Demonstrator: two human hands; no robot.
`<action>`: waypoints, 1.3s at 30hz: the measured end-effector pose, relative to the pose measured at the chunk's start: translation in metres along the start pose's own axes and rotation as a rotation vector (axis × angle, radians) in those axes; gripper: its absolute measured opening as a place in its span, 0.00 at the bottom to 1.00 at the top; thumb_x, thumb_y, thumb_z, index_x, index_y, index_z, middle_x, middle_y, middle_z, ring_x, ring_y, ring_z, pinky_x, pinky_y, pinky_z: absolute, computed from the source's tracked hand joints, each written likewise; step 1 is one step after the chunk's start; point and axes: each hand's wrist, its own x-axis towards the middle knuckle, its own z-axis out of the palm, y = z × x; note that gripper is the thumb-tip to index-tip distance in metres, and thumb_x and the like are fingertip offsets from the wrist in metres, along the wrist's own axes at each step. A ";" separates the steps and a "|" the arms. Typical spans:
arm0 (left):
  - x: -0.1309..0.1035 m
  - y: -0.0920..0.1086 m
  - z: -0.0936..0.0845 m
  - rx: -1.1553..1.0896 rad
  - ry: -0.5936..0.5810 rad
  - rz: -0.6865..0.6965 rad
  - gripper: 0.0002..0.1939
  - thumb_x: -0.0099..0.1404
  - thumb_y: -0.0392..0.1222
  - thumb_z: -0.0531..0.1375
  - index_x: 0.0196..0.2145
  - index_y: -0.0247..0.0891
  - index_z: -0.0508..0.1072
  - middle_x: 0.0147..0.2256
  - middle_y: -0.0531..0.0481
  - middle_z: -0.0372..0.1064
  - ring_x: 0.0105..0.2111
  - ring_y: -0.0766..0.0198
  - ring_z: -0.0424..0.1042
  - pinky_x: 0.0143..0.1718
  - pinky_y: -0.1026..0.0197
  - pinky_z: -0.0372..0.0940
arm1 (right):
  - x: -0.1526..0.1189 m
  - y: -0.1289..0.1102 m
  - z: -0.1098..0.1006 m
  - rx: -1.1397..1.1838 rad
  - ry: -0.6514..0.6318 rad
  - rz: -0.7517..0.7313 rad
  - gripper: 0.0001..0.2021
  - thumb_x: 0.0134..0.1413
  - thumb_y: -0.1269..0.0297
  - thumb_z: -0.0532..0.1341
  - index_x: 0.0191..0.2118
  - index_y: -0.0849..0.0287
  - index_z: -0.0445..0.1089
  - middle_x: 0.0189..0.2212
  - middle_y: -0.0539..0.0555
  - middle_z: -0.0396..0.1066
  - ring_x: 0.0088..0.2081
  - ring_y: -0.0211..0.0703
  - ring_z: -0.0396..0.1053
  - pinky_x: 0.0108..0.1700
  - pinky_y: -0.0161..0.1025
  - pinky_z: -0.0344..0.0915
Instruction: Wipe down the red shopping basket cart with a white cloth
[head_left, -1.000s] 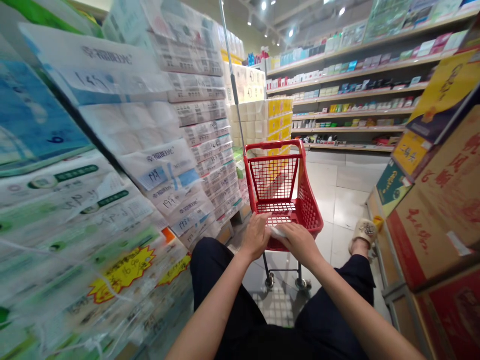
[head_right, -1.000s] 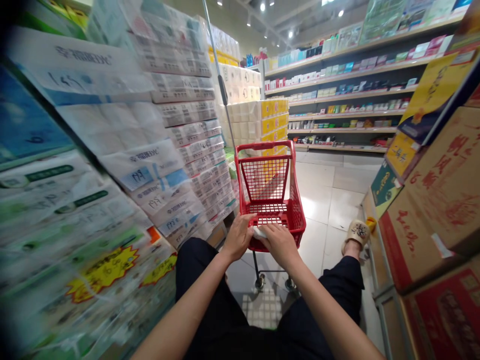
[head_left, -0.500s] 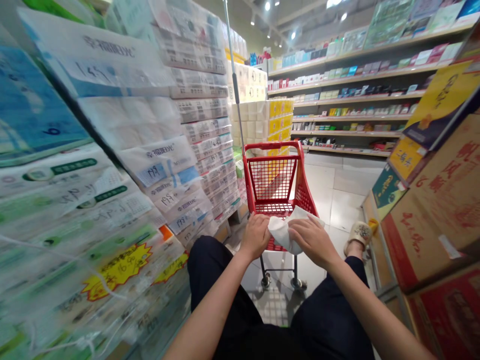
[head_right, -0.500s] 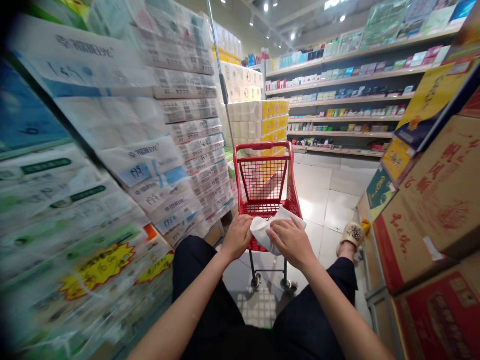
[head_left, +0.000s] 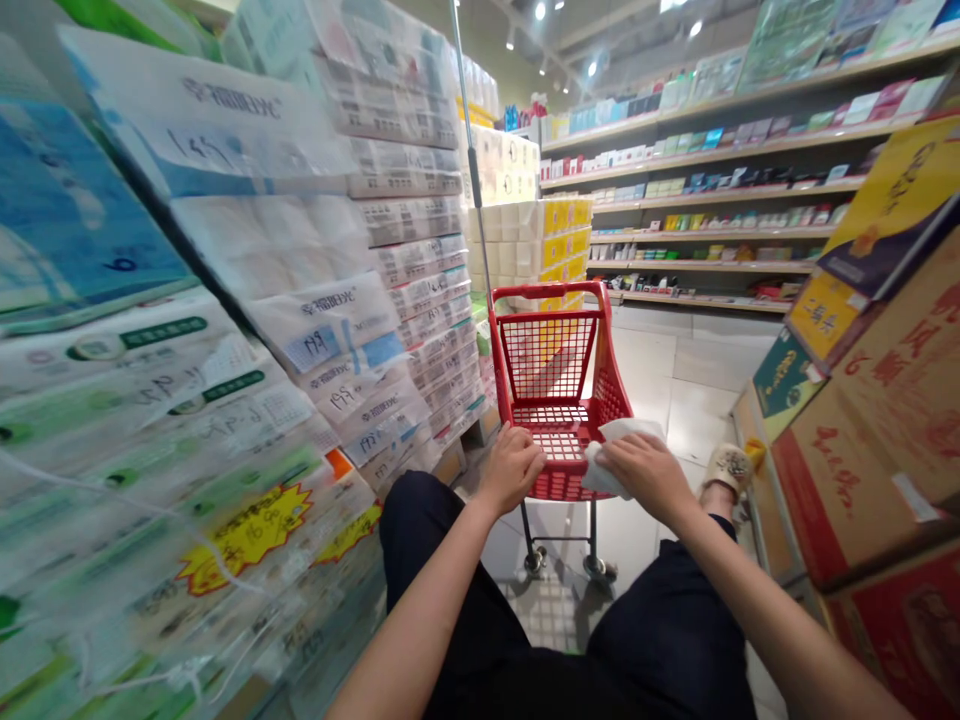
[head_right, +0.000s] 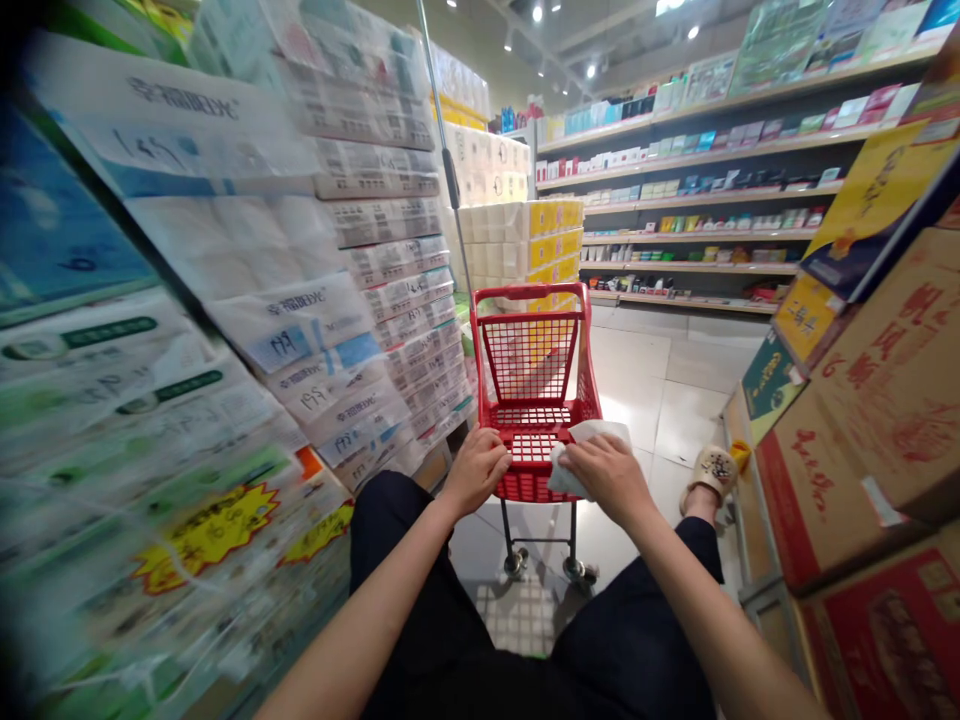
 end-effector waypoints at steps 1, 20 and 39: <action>0.000 0.000 0.001 -0.008 0.002 0.001 0.14 0.71 0.44 0.50 0.31 0.40 0.70 0.38 0.50 0.65 0.47 0.62 0.63 0.65 0.46 0.48 | -0.003 0.011 -0.004 0.008 0.013 0.013 0.15 0.67 0.57 0.49 0.36 0.54 0.70 0.35 0.52 0.74 0.42 0.42 0.68 0.52 0.43 0.51; -0.006 -0.009 0.003 -0.048 -0.001 0.035 0.13 0.63 0.52 0.60 0.30 0.40 0.71 0.38 0.48 0.64 0.49 0.56 0.62 0.64 0.42 0.49 | 0.016 -0.041 0.008 0.056 -0.014 -0.037 0.15 0.67 0.57 0.49 0.35 0.56 0.69 0.32 0.53 0.73 0.38 0.41 0.67 0.47 0.40 0.54; -0.005 -0.011 0.011 -0.061 0.004 0.015 0.15 0.66 0.53 0.57 0.29 0.40 0.70 0.38 0.48 0.64 0.48 0.58 0.63 0.65 0.41 0.45 | 0.007 0.001 0.018 0.160 0.081 0.221 0.16 0.67 0.59 0.47 0.38 0.55 0.71 0.38 0.54 0.73 0.48 0.46 0.65 0.59 0.48 0.52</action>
